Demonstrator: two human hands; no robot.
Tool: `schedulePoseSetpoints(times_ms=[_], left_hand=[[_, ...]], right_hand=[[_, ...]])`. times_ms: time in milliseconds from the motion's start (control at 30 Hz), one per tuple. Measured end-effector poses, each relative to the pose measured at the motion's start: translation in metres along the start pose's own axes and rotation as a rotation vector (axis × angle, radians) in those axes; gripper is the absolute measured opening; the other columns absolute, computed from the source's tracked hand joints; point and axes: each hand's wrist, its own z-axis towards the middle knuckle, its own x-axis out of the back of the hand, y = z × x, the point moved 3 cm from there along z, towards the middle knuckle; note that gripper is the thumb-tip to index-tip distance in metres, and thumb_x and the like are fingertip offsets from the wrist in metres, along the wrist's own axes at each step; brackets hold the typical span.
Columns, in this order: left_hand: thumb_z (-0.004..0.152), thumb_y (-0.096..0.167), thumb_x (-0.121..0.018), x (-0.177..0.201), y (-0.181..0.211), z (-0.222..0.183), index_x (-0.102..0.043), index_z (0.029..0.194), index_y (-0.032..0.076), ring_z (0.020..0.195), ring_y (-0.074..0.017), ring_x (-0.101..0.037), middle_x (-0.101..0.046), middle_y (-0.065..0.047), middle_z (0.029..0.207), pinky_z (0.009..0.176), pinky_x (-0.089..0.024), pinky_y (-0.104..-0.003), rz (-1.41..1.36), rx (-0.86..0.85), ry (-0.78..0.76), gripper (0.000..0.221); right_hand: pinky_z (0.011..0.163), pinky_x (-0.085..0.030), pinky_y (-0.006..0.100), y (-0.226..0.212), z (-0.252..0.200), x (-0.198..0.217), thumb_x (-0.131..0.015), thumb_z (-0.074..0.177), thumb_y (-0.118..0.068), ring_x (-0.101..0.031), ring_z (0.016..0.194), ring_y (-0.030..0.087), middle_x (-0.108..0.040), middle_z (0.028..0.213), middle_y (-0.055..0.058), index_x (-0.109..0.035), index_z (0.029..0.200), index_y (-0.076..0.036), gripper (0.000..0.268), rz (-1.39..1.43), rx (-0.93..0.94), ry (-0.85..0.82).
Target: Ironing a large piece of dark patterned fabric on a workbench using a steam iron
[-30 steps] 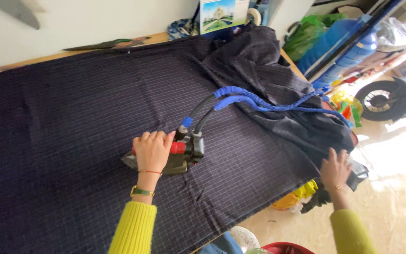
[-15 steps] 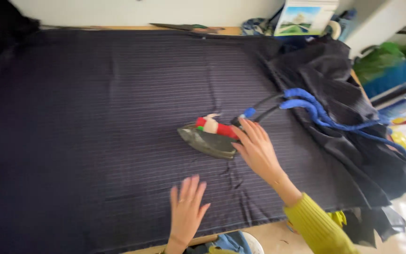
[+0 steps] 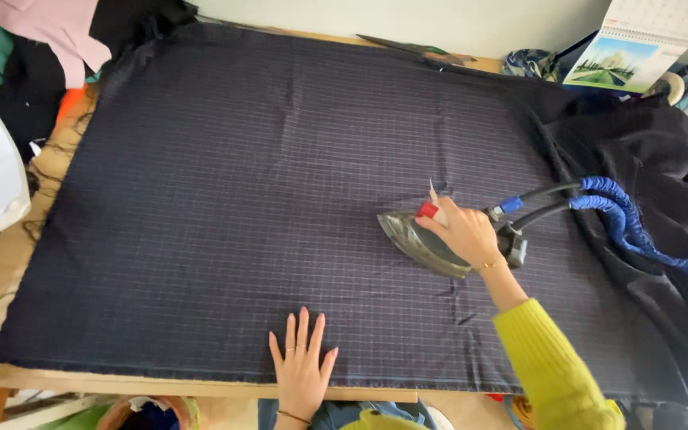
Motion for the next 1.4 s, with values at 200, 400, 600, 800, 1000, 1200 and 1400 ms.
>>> schedulePoseSetpoints(times_ms=[200, 400, 600, 800, 1000, 1200, 1400], left_hand=[[0.092, 0.029, -0.062, -0.009, 0.017, 0.013, -0.059, 0.129, 0.023, 0.151, -0.0396, -0.029, -0.037, -0.011, 0.162, 0.111, -0.027, -0.075, -0.255, -0.065, -0.164, 0.037], [0.093, 0.026, -0.067, -0.003, 0.065, 0.038, -0.066, 0.108, 0.014, 0.148, -0.0411, -0.032, -0.056, -0.012, 0.140, 0.111, -0.021, -0.079, -0.480, -0.390, -0.209, 0.019], [0.079, 0.052, -0.080, -0.020, 0.134, 0.049, -0.061, 0.136, 0.009, 0.148, -0.0458, -0.032, -0.042, -0.025, 0.157, 0.112, -0.021, -0.077, -0.437, -0.704, -0.223, 0.074], [0.097, 0.030, -0.066, -0.014, 0.150, 0.034, -0.057, 0.127, 0.016, 0.149, -0.0469, -0.025, -0.035, -0.019, 0.163, 0.112, -0.016, -0.079, -0.624, -0.913, -0.480, 0.034], [0.096, 0.031, -0.065, -0.030, 0.163, 0.012, -0.077, 0.095, 0.007, 0.141, -0.0383, -0.046, -0.066, -0.005, 0.134, 0.113, -0.017, -0.078, -0.762, -1.020, -0.494, 0.027], [0.099, 0.032, -0.070, -0.030, 0.188, 0.029, -0.067, 0.101, 0.010, 0.121, -0.0283, -0.057, -0.068, -0.008, 0.111, 0.112, -0.033, -0.050, -0.872, -0.936, -0.553, 0.022], [0.094, 0.057, -0.058, -0.052, 0.224, 0.057, -0.049, 0.153, 0.014, 0.155, -0.0356, -0.025, -0.035, -0.013, 0.167, 0.119, -0.014, -0.070, -0.522, -0.766, -0.234, 0.074]], right_hand=[[0.056, -0.054, 0.051, 0.018, -0.050, -0.030, -0.061, 0.085, -0.072, -0.070, 0.060, 0.039, -0.070, 0.060, 0.007, -0.055, 0.139, -0.020, 0.074, -0.195, 0.241, 0.204], [0.050, -0.050, 0.042, 0.037, -0.121, -0.033, -0.066, 0.086, -0.068, -0.067, 0.051, 0.032, -0.067, 0.056, 0.005, -0.055, 0.126, -0.021, 0.063, -0.075, 0.292, 0.029], [0.052, -0.045, 0.040, 0.078, -0.158, -0.016, -0.066, 0.087, -0.065, -0.066, 0.054, 0.030, -0.067, 0.058, 0.004, -0.052, 0.125, -0.021, 0.059, -0.013, 0.050, -0.092], [0.052, -0.048, 0.041, 0.116, -0.144, -0.017, -0.072, 0.085, -0.061, -0.065, 0.053, 0.030, -0.068, 0.062, 0.006, -0.053, 0.133, -0.020, 0.066, -0.050, 0.122, 0.149], [0.052, -0.048, 0.041, 0.118, -0.091, -0.025, -0.073, 0.085, -0.061, -0.068, 0.055, 0.031, -0.066, 0.060, 0.008, -0.056, 0.136, -0.024, 0.065, -0.091, 0.241, 0.287], [0.058, -0.050, 0.047, 0.099, -0.032, -0.024, -0.067, 0.086, -0.066, -0.072, 0.068, 0.036, -0.072, 0.069, 0.010, -0.056, 0.132, -0.026, 0.062, -0.043, 0.248, 0.196], [0.066, -0.055, 0.054, 0.095, 0.028, -0.015, -0.062, 0.083, -0.076, -0.073, 0.076, 0.044, -0.073, 0.070, 0.017, -0.055, 0.134, -0.030, 0.068, -0.082, 0.091, 0.178]])
